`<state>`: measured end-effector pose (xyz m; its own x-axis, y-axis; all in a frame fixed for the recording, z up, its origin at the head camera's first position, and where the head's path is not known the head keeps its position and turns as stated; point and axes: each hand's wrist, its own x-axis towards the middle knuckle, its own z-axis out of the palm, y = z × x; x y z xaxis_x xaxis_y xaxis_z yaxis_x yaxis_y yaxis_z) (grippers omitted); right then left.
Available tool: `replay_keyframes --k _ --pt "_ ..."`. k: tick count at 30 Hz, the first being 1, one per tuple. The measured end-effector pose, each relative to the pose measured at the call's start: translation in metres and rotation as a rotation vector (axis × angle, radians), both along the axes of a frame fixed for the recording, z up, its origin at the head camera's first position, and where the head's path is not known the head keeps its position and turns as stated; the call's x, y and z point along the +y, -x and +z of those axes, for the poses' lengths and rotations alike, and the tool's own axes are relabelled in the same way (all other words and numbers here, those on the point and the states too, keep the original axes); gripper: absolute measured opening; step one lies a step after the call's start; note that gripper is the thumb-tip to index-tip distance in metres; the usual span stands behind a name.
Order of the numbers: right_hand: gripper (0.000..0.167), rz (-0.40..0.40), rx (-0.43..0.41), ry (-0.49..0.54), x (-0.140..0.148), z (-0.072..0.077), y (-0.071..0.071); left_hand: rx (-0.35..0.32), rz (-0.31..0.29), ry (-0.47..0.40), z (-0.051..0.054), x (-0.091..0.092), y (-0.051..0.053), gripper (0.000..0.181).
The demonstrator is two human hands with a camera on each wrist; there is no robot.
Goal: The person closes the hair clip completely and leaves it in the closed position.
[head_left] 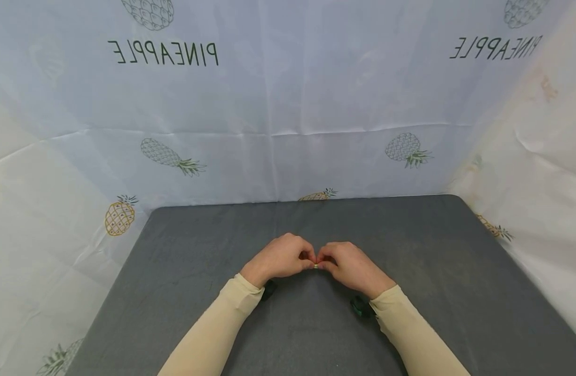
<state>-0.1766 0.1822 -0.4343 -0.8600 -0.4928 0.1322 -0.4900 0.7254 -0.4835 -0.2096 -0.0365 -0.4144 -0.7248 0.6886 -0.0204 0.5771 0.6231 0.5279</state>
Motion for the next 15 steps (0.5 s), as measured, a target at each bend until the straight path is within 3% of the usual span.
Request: replay_keyframes --k 7,15 --pt "0.003 -0.024 -0.037 -0.019 0.001 -0.001 0.000 -0.043 0.019 0.022 -0.005 0.002 0.001 0.012" --pt "0.004 -0.024 -0.050 -0.032 0.003 -0.002 0.001 -0.046 0.061 0.053 -0.012 0.005 0.001 0.014"
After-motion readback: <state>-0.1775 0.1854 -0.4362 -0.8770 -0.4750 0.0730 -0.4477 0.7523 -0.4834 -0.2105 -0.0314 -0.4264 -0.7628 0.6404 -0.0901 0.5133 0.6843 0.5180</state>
